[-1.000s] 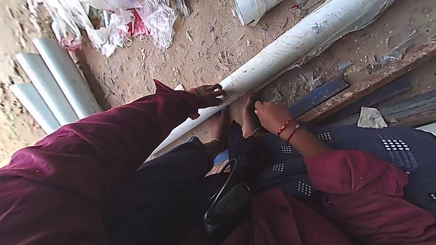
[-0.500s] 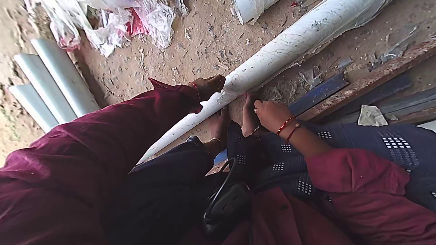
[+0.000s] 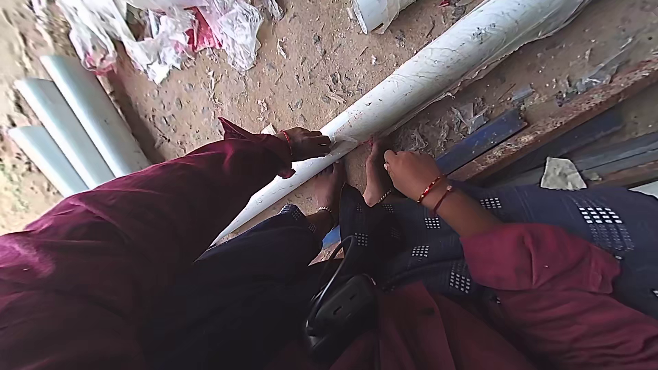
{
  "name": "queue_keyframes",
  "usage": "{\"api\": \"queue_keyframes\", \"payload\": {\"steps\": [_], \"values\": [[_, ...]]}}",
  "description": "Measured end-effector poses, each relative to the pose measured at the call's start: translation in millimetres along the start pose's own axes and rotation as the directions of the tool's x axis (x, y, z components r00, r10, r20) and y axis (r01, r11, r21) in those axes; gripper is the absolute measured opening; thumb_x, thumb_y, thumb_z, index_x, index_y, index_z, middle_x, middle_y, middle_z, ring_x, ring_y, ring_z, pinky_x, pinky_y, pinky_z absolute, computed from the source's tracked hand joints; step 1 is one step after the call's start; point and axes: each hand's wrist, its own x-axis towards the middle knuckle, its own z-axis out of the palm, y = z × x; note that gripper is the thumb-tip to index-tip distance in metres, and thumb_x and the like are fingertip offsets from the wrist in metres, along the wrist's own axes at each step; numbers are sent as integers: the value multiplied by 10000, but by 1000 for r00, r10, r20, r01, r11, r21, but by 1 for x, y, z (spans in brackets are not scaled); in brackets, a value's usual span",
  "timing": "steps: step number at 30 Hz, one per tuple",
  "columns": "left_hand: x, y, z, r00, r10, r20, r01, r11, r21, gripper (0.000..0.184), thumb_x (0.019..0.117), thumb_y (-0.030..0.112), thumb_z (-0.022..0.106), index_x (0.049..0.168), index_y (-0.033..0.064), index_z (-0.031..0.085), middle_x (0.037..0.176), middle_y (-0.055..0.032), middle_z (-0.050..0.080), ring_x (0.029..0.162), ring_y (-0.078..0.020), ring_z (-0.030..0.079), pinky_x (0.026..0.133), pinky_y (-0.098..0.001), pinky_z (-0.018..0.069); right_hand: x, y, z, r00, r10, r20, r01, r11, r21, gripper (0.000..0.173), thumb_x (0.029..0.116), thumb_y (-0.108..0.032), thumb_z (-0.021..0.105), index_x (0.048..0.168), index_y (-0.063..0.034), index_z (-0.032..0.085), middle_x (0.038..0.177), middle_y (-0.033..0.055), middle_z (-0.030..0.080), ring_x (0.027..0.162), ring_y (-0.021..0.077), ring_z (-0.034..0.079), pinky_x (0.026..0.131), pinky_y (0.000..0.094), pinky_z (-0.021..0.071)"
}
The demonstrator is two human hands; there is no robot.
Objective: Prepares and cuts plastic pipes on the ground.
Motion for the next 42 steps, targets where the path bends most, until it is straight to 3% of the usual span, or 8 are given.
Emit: {"api": "queue_keyframes", "payload": {"steps": [5,8,14,18,20,27,38,42], "values": [[10,-24,28,882,386,-271,-338,918,207,144,918,-118,583,944,-122,724,958,-263,717,794,-450,719,607,-532,567,0,0,0,1000,7,-9,-7,1000,5,304,1113,-195,447,1227,42,599,1095,261,685,1066,432,683,873,555,517],[10,5,0,983,71,169,-111,964,243,277,1082,-30,388,1221,-139,602,1209,-271,643,1081,-446,662,895,-540,522,0,-1,-1,1000,7,-2,-7,1000,0,304,1114,-194,443,1242,37,594,1108,259,683,1078,426,682,884,551,517],[12,26,-10,953,-141,270,85,974,209,309,1111,43,352,1306,-112,535,1262,-273,615,1123,-443,648,947,-546,501,-2,0,4,999,-3,-50,3,1000,-2,297,1109,-204,462,1236,24,605,1075,243,693,1049,415,689,863,536,524],[18,-7,32,999,28,-44,-17,974,227,208,1043,8,456,1076,-75,643,981,-227,685,802,-403,713,662,-522,560,0,-1,-1,1000,3,3,-3,1000,-1,309,1117,-195,431,1248,37,588,1107,264,684,1088,433,678,899,557,513],[18,2,14,986,-81,149,52,980,192,242,1084,31,410,1227,-55,585,1129,-225,656,971,-412,694,797,-546,548,-1,-1,-1,1000,3,-9,-3,1000,0,305,1115,-191,437,1242,38,594,1096,265,687,1080,431,682,890,558,515],[13,-6,13,986,31,-162,38,912,408,210,1027,-96,411,1081,-150,605,1134,-243,628,926,-369,704,748,-441,583,0,-1,-1,1000,10,-5,-10,1000,-5,293,1115,-191,436,1229,30,590,1085,261,686,1069,432,683,866,556,518],[19,6,4,908,-381,176,401,911,-97,443,1115,300,451,1230,-72,663,1228,-310,661,1178,-494,636,986,-674,461,1,0,0,1000,17,-3,-17,1000,6,282,1117,-194,430,1207,18,592,1090,248,682,1079,421,679,876,553,515],[3,58,-44,650,-646,400,760,542,-359,462,1125,302,426,1401,-54,529,1427,-248,561,1317,-368,561,1134,-510,397,1,0,1,1000,9,-16,-9,1000,3,278,1112,-189,444,1204,23,599,1081,250,686,1065,427,682,868,561,514]]}}
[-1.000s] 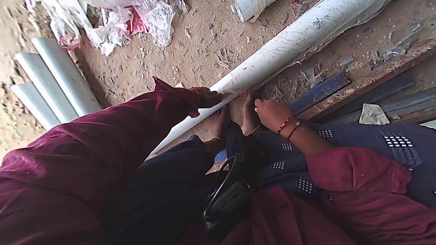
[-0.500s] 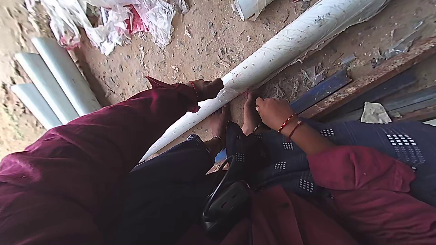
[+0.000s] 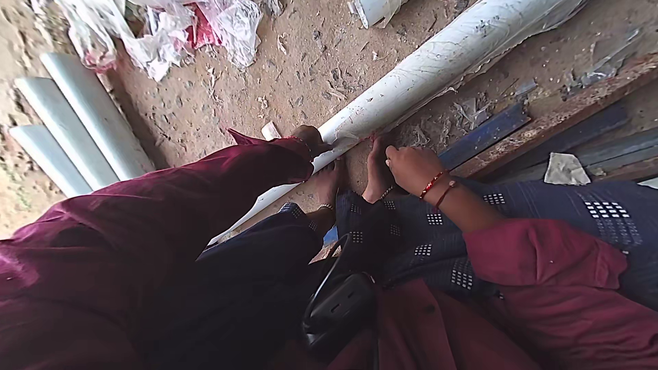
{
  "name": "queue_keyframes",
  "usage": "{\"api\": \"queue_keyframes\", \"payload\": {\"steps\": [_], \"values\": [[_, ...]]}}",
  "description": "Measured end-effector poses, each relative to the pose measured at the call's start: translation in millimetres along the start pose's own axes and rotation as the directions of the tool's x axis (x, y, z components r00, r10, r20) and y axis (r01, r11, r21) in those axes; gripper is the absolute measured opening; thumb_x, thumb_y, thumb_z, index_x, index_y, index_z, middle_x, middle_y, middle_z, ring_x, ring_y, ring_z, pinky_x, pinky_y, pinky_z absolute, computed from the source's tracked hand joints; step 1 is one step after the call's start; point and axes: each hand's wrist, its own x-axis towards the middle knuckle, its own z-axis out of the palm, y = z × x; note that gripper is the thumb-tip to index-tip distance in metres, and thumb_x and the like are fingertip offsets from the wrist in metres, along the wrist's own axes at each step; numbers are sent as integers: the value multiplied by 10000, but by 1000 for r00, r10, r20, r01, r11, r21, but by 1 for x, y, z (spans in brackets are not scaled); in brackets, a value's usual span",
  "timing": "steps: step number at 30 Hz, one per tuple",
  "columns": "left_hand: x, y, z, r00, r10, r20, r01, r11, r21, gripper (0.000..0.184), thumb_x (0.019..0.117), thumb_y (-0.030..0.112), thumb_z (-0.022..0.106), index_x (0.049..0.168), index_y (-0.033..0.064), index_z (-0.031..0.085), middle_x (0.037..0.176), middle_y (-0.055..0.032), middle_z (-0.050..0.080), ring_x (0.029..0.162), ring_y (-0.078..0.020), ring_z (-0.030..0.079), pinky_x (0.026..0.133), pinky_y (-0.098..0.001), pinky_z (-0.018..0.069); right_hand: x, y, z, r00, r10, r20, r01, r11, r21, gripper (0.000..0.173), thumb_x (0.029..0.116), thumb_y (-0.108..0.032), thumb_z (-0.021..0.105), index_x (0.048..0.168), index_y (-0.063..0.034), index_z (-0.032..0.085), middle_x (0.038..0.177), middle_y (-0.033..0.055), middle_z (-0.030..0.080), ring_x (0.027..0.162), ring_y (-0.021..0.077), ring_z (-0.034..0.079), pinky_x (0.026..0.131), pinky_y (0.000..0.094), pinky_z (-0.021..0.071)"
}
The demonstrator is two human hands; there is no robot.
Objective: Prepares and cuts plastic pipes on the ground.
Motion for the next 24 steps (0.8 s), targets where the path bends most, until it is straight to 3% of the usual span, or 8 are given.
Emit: {"api": "queue_keyframes", "payload": {"steps": [1,2,7,11,15,18,21,24], "values": [[13,-6,10,992,25,-123,-34,997,-71,446,1100,307,507,1258,-89,636,1244,-259,679,1111,-369,692,1008,-517,505,0,0,0,1000,2,1,-2,1000,-3,287,1114,-191,443,1220,24,598,1093,250,684,1073,427,679,873,563,511],[32,-12,15,985,42,-165,-63,990,-126,450,1082,318,551,1148,-110,676,1095,-253,721,948,-347,731,920,-514,547,-1,-1,1,1000,-1,-9,1,1000,-6,286,1113,-191,446,1223,23,601,1092,248,685,1071,425,680,867,562,512],[53,-6,10,996,-47,-75,32,981,-191,410,1066,310,586,1068,-84,697,916,-187,731,777,-255,714,857,-445,561,-1,0,0,1000,-2,-3,2,1000,-1,289,1114,-197,444,1223,24,596,1107,251,681,1087,425,674,884,561,506],[46,-1,7,994,-102,-40,87,958,-274,419,1064,306,591,1120,-103,664,948,-194,714,781,-239,702,846,-413,567,-1,-1,-2,1000,2,14,-2,1000,-1,298,1118,-206,435,1222,25,592,1110,250,679,1093,423,674,888,561,508],[42,-3,12,993,-113,-33,91,914,-396,360,1030,316,643,1040,-44,661,707,-28,547,566,-95,494,633,-267,479,0,-1,-2,1000,-1,16,1,1000,-1,295,1119,-201,430,1219,26,591,1110,252,679,1091,425,674,885,559,508],[47,-4,21,993,-120,13,114,898,-425,408,1034,324,640,1069,-82,642,728,-50,540,592,-115,478,651,-292,479,0,0,-2,1000,-5,14,5,1000,4,295,1117,-198,432,1224,26,591,1110,254,681,1091,426,676,882,561,510],[38,-6,24,989,-147,20,137,852,-506,353,1069,320,570,1030,-20,654,669,9,501,533,-66,434,563,-225,413,-1,0,-2,1000,-7,5,7,1000,15,292,1115,-186,436,1229,31,595,1106,260,679,1084,433,672,883,559,505],[30,-2,26,987,-160,26,143,790,-596,365,1101,291,504,1197,-34,641,971,-108,655,724,-110,533,709,-277,458,-2,1,0,999,-20,-30,21,1000,19,293,1111,-179,444,1225,40,604,1091,263,685,1069,436,678,873,561,510]]}}
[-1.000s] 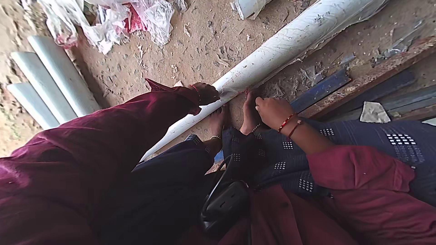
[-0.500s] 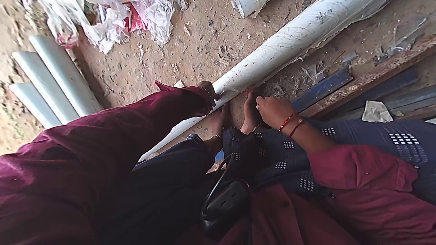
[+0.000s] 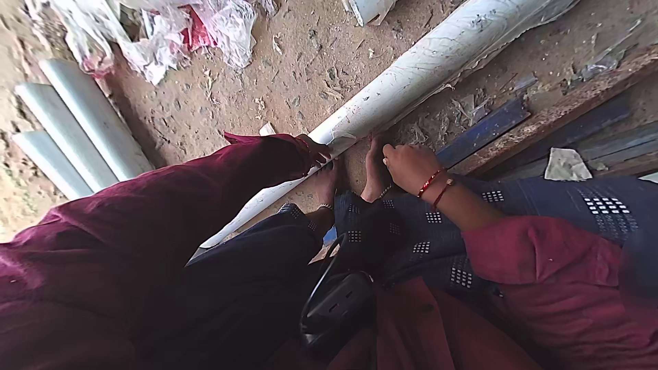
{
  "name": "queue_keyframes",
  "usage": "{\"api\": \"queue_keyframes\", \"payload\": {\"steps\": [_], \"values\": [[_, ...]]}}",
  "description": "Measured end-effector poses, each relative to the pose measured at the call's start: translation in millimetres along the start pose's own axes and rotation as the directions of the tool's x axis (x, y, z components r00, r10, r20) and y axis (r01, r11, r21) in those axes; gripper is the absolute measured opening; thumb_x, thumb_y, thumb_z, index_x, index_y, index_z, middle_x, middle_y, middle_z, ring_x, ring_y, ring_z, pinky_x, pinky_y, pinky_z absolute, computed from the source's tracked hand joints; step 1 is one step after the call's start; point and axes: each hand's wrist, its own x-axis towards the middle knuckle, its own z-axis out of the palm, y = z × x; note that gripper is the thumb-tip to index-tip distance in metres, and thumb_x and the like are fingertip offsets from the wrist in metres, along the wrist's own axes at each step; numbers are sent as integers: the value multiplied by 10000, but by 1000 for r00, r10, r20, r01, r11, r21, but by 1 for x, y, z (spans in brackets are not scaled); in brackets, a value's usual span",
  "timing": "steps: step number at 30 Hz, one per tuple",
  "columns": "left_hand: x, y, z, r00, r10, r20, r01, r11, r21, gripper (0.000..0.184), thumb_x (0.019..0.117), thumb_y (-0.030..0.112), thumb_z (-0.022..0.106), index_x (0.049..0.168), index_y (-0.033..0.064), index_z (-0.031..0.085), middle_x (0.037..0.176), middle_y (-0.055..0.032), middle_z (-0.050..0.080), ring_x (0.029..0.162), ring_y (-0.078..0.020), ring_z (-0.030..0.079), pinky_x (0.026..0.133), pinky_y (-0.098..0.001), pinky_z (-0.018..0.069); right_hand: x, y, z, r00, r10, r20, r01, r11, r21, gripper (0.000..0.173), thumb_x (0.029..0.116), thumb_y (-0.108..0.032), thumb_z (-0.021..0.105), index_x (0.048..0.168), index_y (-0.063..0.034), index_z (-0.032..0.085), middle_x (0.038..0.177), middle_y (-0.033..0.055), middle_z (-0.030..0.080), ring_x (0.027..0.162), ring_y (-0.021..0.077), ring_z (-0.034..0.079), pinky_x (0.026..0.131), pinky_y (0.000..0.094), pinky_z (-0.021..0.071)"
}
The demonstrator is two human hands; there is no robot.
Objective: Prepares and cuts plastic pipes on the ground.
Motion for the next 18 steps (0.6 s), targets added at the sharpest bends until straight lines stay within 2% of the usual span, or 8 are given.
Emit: {"api": "queue_keyframes", "payload": {"steps": [2,5,7,9,11,14,18], "values": [[7,-3,3,1000,-10,6,10,995,-101,346,1100,217,499,1280,-64,591,1142,-182,663,866,-158,633,822,-312,522,2,-1,-1,1000,15,26,-15,1000,-15,296,1115,-191,436,1232,29,596,1111,257,681,1085,428,675,887,556,505],[14,-6,5,1000,-21,18,25,977,-213,304,1089,132,488,1300,-77,555,1185,-196,636,918,-177,658,841,-313,547,3,-2,-1,999,19,40,-18,1000,-25,294,1115,-194,436,1223,28,595,1109,255,681,1089,425,674,890,554,505],[17,-6,7,999,-49,-10,45,969,-241,288,1080,141,510,1264,-70,578,1127,-173,659,865,-156,669,796,-297,561,3,-1,0,999,14,32,-13,1000,-29,295,1115,-196,435,1219,29,597,1101,253,681,1082,424,677,879,553,510],[23,-8,11,996,-73,-60,55,963,-264,266,1058,168,553,1186,-57,615,979,-132,685,732,-124,668,692,-270,570,3,-1,0,999,14,31,-13,999,-33,296,1117,-195,429,1223,26,595,1107,252,681,1084,421,677,882,551,511],[22,-8,12,996,-73,-57,55,960,-275,292,1072,206,533,1167,-56,621,923,-118,678,688,-121,646,661,-271,556,3,-2,0,999,15,38,-14,999,-33,296,1116,-190,429,1229,27,596,1121,255,680,1093,425,675,891,556,509],[21,-7,11,996,-84,-41,71,962,-264,300,1077,222,529,1181,-47,612,907,-114,679,690,-130,653,656,-277,560,3,-2,-1,999,15,43,-14,999,-36,291,1115,-183,431,1223,31,596,1114,259,679,1092,427,674,891,555,507],[17,-4,7,996,-78,-33,68,967,-245,297,1061,172,563,1236,-68,570,996,-149,683,765,-148,695,708,-291,592,2,-2,-2,999,21,49,-20,999,-32,304,1117,-191,427,1249,27,593,1130,259,677,1104,425,672,892,556,511]]}}
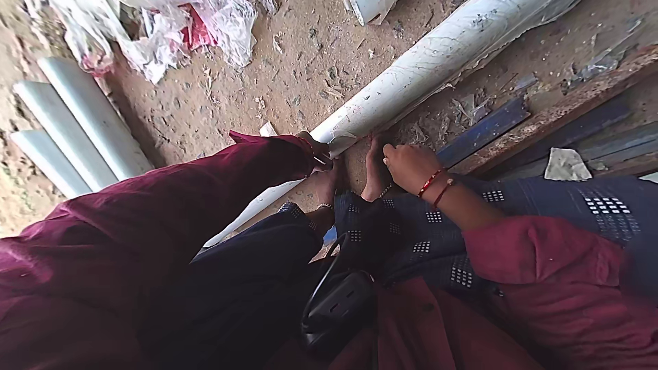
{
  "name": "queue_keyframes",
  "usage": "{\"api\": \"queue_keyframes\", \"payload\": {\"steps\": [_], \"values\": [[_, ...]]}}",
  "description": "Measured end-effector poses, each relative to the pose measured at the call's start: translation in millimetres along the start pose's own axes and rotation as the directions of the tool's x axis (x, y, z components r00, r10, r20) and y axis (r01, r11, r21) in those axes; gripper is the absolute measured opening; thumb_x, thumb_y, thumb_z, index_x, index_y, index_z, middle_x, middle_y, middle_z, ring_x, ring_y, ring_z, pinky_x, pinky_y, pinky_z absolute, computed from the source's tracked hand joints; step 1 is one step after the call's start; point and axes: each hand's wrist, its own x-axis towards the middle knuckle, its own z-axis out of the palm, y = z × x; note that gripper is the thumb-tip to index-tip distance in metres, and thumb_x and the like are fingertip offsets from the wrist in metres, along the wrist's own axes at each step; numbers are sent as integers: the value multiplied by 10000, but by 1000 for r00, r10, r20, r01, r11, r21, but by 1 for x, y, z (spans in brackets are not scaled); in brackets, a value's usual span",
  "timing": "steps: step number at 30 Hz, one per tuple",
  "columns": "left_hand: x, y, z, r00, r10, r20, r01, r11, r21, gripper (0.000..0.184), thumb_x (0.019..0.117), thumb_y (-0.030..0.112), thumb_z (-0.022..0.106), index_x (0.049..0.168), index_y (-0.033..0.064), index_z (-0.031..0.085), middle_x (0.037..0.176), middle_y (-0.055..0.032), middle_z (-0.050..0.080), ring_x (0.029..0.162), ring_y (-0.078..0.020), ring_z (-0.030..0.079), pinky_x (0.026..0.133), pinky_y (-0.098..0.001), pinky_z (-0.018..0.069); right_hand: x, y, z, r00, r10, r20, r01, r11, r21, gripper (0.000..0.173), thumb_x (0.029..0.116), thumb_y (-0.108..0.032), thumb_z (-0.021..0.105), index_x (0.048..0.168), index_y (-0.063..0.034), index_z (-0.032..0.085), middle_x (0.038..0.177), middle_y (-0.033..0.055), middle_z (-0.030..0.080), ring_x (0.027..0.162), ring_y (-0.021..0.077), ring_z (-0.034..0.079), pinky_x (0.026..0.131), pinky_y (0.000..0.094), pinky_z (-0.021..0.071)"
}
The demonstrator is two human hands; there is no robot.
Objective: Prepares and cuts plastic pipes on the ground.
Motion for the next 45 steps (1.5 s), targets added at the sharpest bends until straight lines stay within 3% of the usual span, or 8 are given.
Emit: {"api": "queue_keyframes", "payload": {"steps": [15,22,26,29,31,35,40,45], "values": [[-9,2,13,983,185,3,-184,979,-91,167,1008,112,626,1062,-42,662,848,-81,664,666,-95,612,659,-262,535,-3,1,5,996,-21,-83,23,1000,21,287,1104,-190,471,1212,37,610,1066,256,687,1039,434,686,845,562,521],[-71,85,-23,643,729,236,-742,669,-48,295,1112,143,421,1099,-14,671,790,-21,737,691,-108,740,694,-285,630,-5,-5,-6,1000,13,14,-13,1000,9,332,1121,-217,420,1253,44,576,1108,273,670,1088,436,671,875,561,510],[-51,88,-41,697,717,30,-680,647,346,294,1060,235,592,1033,-47,670,822,-76,719,679,-99,708,720,-285,602,-9,-4,-9,1000,7,30,-8,1000,11,337,1114,-225,442,1265,49,565,1107,282,667,1087,445,668,875,575,504],[-30,67,-53,540,840,61,-703,410,582,426,931,215,765,1207,-67,606,1143,-243,695,1023,-381,699,933,-587,518,-7,-4,-11,998,15,63,-16,1000,18,345,1120,-218,421,1291,51,554,1151,284,659,1122,449,656,898,576,499],[-12,51,-61,426,885,185,-696,190,693,632,848,265,848,1321,-8,531,1395,-264,551,1170,-478,625,904,-671,505,-6,-3,-9,999,2,50,-3,1000,16,341,1115,-222,440,1281,51,558,1142,284,660,1110,449,659,891,581,499],[26,13,-66,286,861,420,-722,-94,685,238,936,155,731,1083,-32,719,1078,-258,717,1108,-506,663,822,-702,510,-2,0,-5,999,4,43,-5,1000,26,344,1116,-207,438,1318,44,559,1169,279,664,1135,443,653,929,576,492],[43,-21,-38,479,783,398,-699,66,712,823,890,242,813,1559,22,388,1551,-281,445,1242,-523,602,909,-702,509,3,2,1,1000,0,20,0,1000,23,303,1112,-185,446,1257,44,581,1138,270,670,1110,439,662,906,571,498],[24,1,-32,678,593,435,-578,66,813,841,1018,256,663,1641,12,153,1654,-277,277,1128,-518,660,906,-656,518,3,1,2,1000,-1,20,0,1000,8,294,1111,-183,442,1247,36,585,1136,263,673,1111,433,666,904,563,503]]}}
